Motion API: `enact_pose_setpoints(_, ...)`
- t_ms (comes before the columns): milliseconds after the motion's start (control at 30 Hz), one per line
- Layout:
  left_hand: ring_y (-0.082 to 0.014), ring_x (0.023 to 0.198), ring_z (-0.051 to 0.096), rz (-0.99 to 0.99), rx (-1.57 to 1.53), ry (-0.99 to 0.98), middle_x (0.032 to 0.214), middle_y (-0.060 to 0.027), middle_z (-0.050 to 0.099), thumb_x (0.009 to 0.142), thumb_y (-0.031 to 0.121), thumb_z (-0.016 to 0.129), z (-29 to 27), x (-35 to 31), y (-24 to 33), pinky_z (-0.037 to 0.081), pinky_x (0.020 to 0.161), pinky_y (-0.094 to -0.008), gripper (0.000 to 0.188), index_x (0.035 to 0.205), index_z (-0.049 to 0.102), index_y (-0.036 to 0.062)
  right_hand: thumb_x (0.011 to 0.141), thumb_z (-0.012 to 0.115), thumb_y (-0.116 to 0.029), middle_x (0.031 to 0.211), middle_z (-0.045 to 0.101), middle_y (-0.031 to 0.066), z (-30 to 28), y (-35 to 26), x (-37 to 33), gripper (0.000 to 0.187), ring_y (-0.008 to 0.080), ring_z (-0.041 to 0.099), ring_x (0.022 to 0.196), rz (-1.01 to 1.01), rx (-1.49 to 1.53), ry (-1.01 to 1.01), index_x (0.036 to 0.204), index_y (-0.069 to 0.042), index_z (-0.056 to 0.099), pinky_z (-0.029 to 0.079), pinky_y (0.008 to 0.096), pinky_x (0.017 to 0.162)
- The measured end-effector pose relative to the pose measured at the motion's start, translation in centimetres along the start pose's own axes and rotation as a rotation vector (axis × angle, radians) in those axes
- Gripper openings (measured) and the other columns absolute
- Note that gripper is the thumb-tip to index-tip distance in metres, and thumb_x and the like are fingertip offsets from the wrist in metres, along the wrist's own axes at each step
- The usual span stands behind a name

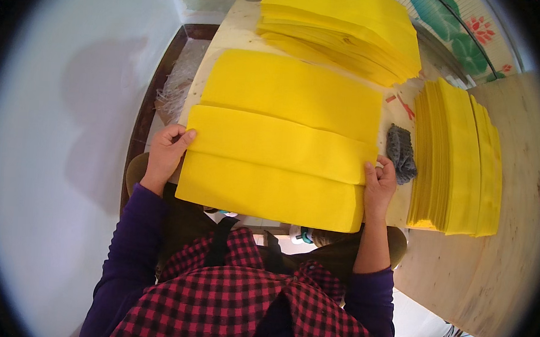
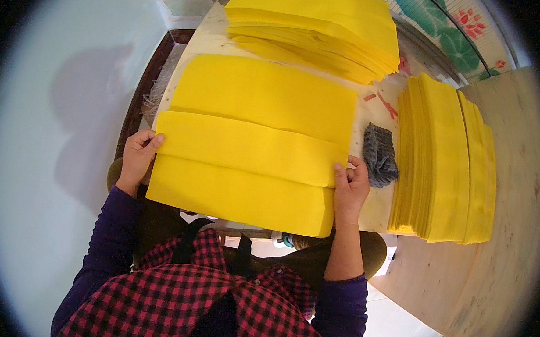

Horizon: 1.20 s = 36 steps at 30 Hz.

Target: The person folds yellow sheets of material on a table, aligning edges and pressing creases. They stack the folded sheets and continue folding additional sheets in the same manner.

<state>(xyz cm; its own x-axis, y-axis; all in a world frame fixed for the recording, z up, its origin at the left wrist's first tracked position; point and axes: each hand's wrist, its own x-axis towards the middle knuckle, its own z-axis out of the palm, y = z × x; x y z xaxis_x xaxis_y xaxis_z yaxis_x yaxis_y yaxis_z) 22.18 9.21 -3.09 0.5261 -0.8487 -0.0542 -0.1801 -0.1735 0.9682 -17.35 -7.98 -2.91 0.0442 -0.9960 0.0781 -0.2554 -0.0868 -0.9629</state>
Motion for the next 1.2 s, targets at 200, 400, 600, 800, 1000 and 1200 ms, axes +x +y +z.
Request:
enact_pose_setpoints(200,-0.0034,0.063,0.048,0.063,-0.031,0.034,0.071,0.0036,0.057,0.087,0.012,0.068,0.3,0.0,-0.3,0.04,0.058,-0.0201,0.016,0.078,0.06,0.0005,0.085,0.068,-0.003,0.059,0.038,-0.0064,0.0,-1.5,-0.3,0.034,0.0033,0.032,0.056,-0.028,-0.174,0.004,0.115,-0.003,0.052,0.028,0.0191,0.052)
enact_pose_setpoints(400,-0.0029,0.062,0.049,0.096,-0.035,0.042,0.071,0.0035,0.057,0.085,0.009,0.069,0.0,0.1,-0.9,0.041,0.057,-0.0191,0.015,0.077,0.059,0.0014,0.083,0.069,-0.003,0.06,0.037,-0.0062,0.1,-1.5,-0.5,0.036,0.0037,0.032,0.057,-0.032,-0.118,0.031,0.115,-0.004,0.052,0.028,0.0189,0.052)
enact_pose_setpoints(600,-0.0031,0.063,0.049,0.077,-0.109,0.009,0.07,0.0035,0.056,0.084,0.009,0.07,0.0,0.0,-0.8,0.04,0.056,-0.0196,0.017,0.076,0.057,0.0025,0.085,0.066,-0.002,0.063,0.038,-0.0069,-0.2,-1.2,-0.7,0.035,0.0025,0.033,0.059,-0.056,-0.17,0.022,0.116,-0.001,0.052,0.027,0.0173,0.053)
enact_pose_setpoints(800,-0.005,0.062,0.047,0.109,0.107,0.075,0.069,0.0029,0.052,0.08,0.007,0.072,0.5,-0.2,-0.6,0.04,0.055,-0.0217,0.019,0.074,0.054,0.0025,0.08,0.072,-0.003,0.061,0.039,-0.0052,-0.1,-1.0,-0.8,0.041,0.004,0.035,0.057,-0.12,-0.207,0.055,0.117,-0.004,0.053,0.03,0.0194,0.052)
enact_pose_setpoints(1000,-0.0059,0.06,0.046,0.106,0.04,0.078,0.067,0.0017,0.05,0.079,0.007,0.073,0.5,0.0,-0.6,0.039,0.054,-0.0228,0.021,0.071,0.053,0.0017,0.08,0.071,-0.003,0.06,0.043,-0.0029,-0.3,-0.9,-1.0,0.042,0.0066,0.039,0.056,-0.134,-0.296,0.05,0.117,-0.004,0.053,0.034,0.0217,0.053)
enact_pose_setpoints(1200,-0.0056,0.059,0.045,0.126,0.1,0.085,0.065,0.0019,0.05,0.08,0.006,0.072,0.5,0.3,-1.4,0.038,0.053,-0.0226,0.021,0.071,0.053,0.0019,0.083,0.067,-0.008,0.082,0.056,0.0053,-0.7,-2.5,-0.9,0.034,0.016,0.05,0.076,-0.272,-0.426,0.076,0.115,-0.003,0.056,0.042,0.0294,0.071)
